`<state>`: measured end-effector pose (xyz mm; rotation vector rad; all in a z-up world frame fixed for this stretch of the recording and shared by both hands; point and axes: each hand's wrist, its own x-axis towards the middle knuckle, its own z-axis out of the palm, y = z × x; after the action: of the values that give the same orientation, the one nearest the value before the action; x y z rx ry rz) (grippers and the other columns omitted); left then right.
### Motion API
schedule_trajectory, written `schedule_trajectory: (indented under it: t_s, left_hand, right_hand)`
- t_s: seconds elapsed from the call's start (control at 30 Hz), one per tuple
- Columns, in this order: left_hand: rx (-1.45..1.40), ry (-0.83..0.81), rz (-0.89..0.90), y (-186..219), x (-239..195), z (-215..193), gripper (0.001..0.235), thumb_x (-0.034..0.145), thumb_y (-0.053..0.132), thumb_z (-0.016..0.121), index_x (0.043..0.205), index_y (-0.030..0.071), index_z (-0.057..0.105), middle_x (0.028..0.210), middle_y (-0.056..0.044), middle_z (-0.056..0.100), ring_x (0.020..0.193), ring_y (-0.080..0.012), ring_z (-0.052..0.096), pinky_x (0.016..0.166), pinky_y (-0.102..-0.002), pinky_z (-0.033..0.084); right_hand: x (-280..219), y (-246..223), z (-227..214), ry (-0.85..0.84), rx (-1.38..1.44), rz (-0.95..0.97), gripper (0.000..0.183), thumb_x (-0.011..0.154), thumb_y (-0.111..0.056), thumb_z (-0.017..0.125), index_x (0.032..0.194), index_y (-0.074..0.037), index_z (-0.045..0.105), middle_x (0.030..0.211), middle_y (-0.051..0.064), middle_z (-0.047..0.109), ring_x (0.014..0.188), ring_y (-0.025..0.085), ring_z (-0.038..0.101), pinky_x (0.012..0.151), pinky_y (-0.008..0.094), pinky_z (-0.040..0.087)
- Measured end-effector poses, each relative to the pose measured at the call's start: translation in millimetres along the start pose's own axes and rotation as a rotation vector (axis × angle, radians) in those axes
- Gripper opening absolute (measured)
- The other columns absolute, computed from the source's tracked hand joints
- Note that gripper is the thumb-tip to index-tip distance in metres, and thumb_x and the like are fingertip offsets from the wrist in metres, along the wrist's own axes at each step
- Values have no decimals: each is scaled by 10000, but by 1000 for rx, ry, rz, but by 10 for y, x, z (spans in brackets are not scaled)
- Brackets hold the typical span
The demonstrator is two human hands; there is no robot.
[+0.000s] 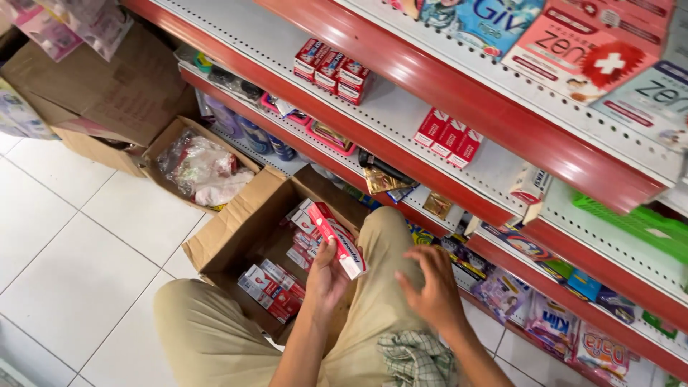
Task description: The person sits on the floor of a store aisle and takes toothpaste boxes out of a cardboard box. They wipe each box with a cloth, scan it with a handheld barcode scanner, and place the boxes onto the shelf in front of them.
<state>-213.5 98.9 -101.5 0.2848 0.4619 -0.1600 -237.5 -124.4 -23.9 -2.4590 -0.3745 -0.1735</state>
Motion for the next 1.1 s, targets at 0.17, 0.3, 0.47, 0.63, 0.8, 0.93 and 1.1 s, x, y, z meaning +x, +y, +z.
schedule_trajectory:
  t_s: [0.17,0.3,0.47,0.63,0.8,0.93,1.1]
  left_hand:
    - [-3,60,23,135,24,255,220,1021,191,547,1231,127,559,1046,-49,692,943,-215,709,939,-489,584]
    - [84,53,32,194,1,288,280,1015,149,557,1294,171,571,1023,-46,686,922,-202,703,906,-481,598]
    - [73,-17,71,297,-39,277,269,1023,147,573,1291,130,579,1058,-63,696,952,-225,701,903,-481,597]
    - [-7,20,82,380,-67,202,274,1031,122,564,1305,140,565,1148,-45,699,1055,-200,695,972,-453,580]
    - [-43,93,79,586,-320,560,302,1024,262,444,1276,120,532,1164,-113,705,1055,-240,699,901,-463,590]
    - [-47,0,107,623,-392,448,374,961,280,470,1288,137,578,1192,-73,722,1015,-231,711,753,-412,581]
    - [-138,-115,35,503,-142,-178,341,1040,284,591,1276,42,548,1027,-130,686,904,-284,692,705,-352,569]
  right_hand:
    - [1471,709,713,61,-143,-52,530,894,-268,752,1345,-80,548,1348,174,576,1283,375,525,1062,514,430]
    - [2258,1373,1373,-143,-363,35,878,796,-322,778,1518,-15,382,1532,280,375,1390,453,374,1115,544,317]
    - [2475,1697,1588,-175,-330,84,817,875,-377,745,1533,-42,397,1573,277,362,1428,455,363,1157,537,305]
    - [2214,1371,1177,-140,-324,7,754,915,-389,701,1530,-45,433,1542,274,447,1396,463,461,1155,533,373]
    - [1494,521,428,-128,-122,122,579,947,-405,598,1435,-97,548,1370,214,589,1261,387,579,1049,520,457]
    - [663,481,160,-185,197,100,439,1002,-394,560,1303,-82,633,1175,146,680,1120,309,664,977,445,500]
    - [-181,-148,-264,-288,736,433,500,870,-303,660,1280,-16,651,864,113,677,724,183,596,661,380,504]
